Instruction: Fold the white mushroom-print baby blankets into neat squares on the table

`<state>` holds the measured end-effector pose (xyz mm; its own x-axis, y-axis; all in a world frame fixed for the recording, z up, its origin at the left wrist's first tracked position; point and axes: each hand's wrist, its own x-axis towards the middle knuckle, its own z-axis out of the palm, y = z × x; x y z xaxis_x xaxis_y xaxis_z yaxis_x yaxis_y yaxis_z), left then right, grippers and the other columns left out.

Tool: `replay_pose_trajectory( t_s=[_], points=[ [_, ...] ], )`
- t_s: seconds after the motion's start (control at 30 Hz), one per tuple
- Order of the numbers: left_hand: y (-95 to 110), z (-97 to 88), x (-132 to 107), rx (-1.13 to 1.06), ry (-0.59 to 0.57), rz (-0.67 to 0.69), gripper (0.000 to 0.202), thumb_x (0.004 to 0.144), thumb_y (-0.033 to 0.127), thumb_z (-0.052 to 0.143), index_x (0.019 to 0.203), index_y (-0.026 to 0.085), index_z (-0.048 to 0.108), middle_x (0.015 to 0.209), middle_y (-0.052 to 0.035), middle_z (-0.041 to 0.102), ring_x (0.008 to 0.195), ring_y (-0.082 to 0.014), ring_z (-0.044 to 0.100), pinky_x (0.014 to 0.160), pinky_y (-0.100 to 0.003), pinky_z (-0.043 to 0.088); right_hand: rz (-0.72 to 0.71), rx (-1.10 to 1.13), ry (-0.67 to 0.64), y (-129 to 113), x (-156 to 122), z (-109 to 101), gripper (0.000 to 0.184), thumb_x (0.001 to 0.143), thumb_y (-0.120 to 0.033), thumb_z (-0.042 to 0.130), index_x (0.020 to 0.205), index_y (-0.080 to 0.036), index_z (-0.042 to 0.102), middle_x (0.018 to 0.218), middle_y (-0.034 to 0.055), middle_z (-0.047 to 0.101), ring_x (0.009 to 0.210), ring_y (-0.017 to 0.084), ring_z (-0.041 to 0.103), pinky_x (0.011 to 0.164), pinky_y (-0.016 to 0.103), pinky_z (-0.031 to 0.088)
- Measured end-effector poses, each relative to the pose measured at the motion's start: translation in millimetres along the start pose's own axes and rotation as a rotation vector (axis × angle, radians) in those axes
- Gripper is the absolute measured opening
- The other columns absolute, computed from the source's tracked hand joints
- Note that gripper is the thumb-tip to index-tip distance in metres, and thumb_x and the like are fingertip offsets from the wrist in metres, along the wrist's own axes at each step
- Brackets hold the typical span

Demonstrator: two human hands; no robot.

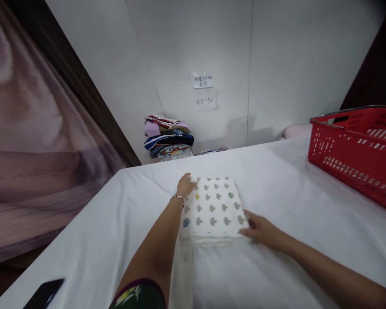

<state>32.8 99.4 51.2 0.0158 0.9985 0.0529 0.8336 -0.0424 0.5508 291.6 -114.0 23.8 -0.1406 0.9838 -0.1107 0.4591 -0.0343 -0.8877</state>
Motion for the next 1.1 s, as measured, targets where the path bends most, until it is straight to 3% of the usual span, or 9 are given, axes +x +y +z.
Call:
replay_pose_trajectory(
  t_s=[0.1,0.2,0.33,0.4,0.5,0.6,0.77,0.9,1.1],
  points=[
    [-7,-4.4,1,0.094,0.005,-0.016,0.063,0.07,0.023,0.064,0.127,0.01,0.042,0.13,-0.0191,0.046,0.12,-0.0286,0.043,0.097,-0.037,0.035,0.005,0.154,-0.092,-7,-12,31,0.071,0.075,-0.048,0.057,0.139,-0.026,0.033,0.102,0.005,0.065,0.084,0.022,0.06,0.073,0.036,0.048],
    [1,3.9,-19,0.19,0.087,0.176,0.053,0.076,0.024,0.057,0.126,0.011,0.043,0.135,-0.0166,0.041,0.128,-0.027,0.033,0.105,-0.036,0.027,0.094,0.295,-0.142,-5,-10,37,0.068,0.08,-0.048,0.05,0.14,-0.025,0.028,0.093,0.0042,0.063,0.068,0.016,0.058,0.059,0.029,0.047],
    [38,24.8,-72,0.111,0.012,0.471,0.04,0.084,0.037,0.048,0.118,0.016,0.051,0.126,-0.011,0.05,0.121,-0.0227,0.042,0.104,-0.036,0.029,0.072,0.289,-0.167,-8,-5,31,0.065,0.082,-0.046,0.049,0.139,-0.022,0.028,0.088,0.0033,0.062,0.064,0.014,0.056,0.056,0.026,0.045],
    [60,34.7,-101,0.04,-0.055,0.508,0.038,0.084,0.044,0.047,0.112,0.019,0.054,0.117,-0.0079,0.056,0.112,-0.0212,0.048,0.097,-0.034,0.036,0.031,0.164,-0.12,-14,-8,30,0.063,0.083,-0.044,0.048,0.138,-0.021,0.03,0.086,0.0035,0.064,0.067,0.017,0.057,0.061,0.029,0.045],
    [88,46.4,-132,0.068,-0.168,0.406,0.041,0.074,0.054,0.054,0.1,0.021,0.055,0.102,-0.0066,0.058,0.095,-0.023,0.054,0.082,-0.034,0.043,-0.07,0.003,-0.042,-20,-16,34,0.056,0.084,-0.04,0.046,0.134,-0.019,0.034,0.094,0.0063,0.065,0.078,0.021,0.059,0.071,0.033,0.044],
    [99,54.1,-138,0.148,-0.196,0.333,0.042,0.066,0.045,0.064,0.097,0.02,0.053,0.102,-0.0079,0.056,0.094,-0.0252,0.052,0.078,-0.034,0.043,-0.15,-0.093,-0.016,-19,-22,41,0.052,0.084,-0.039,0.044,0.132,-0.019,0.035,0.105,0.0099,0.061,0.089,0.024,0.058,0.078,0.036,0.043],
    [91,53.6,-117,0.096,-0.243,0.229,0.032,0.063,0.014,0.054,0.095,0.019,0.052,0.096,-0.0047,0.059,0.085,-0.0186,0.055,0.075,-0.028,0.042,-0.216,-0.227,-0.037,-7,-27,51,0.067,0.084,-0.039,0.046,0.143,-0.018,0.02,0.115,0.0148,0.055,0.097,0.026,0.055,0.084,0.04,0.042],
    [82,45.9,-104,-0.13,-0.318,0.068,0.025,0.062,0.007,0.049,0.084,0.017,0.054,0.079,-0.0004,0.061,0.073,-0.0137,0.056,0.064,-0.023,0.042,-0.257,-0.245,-0.052,-1,-27,53,0.072,0.085,-0.038,0.044,0.145,-0.019,0.01,0.116,0.0142,0.054,0.1,0.027,0.053,0.085,0.041,0.042],
    [80,43.5,-103,-0.237,-0.307,0.023,0.024,0.059,0.006,0.049,0.079,0.016,0.057,0.072,0.0006,0.06,0.067,-0.0127,0.054,0.058,-0.021,0.041,-0.277,-0.206,-0.016,5,-25,57,0.076,0.083,-0.033,0.046,0.145,-0.02,0.003,0.125,0.0145,0.051,0.107,0.027,0.051,0.088,0.042,0.042]
  ],
)
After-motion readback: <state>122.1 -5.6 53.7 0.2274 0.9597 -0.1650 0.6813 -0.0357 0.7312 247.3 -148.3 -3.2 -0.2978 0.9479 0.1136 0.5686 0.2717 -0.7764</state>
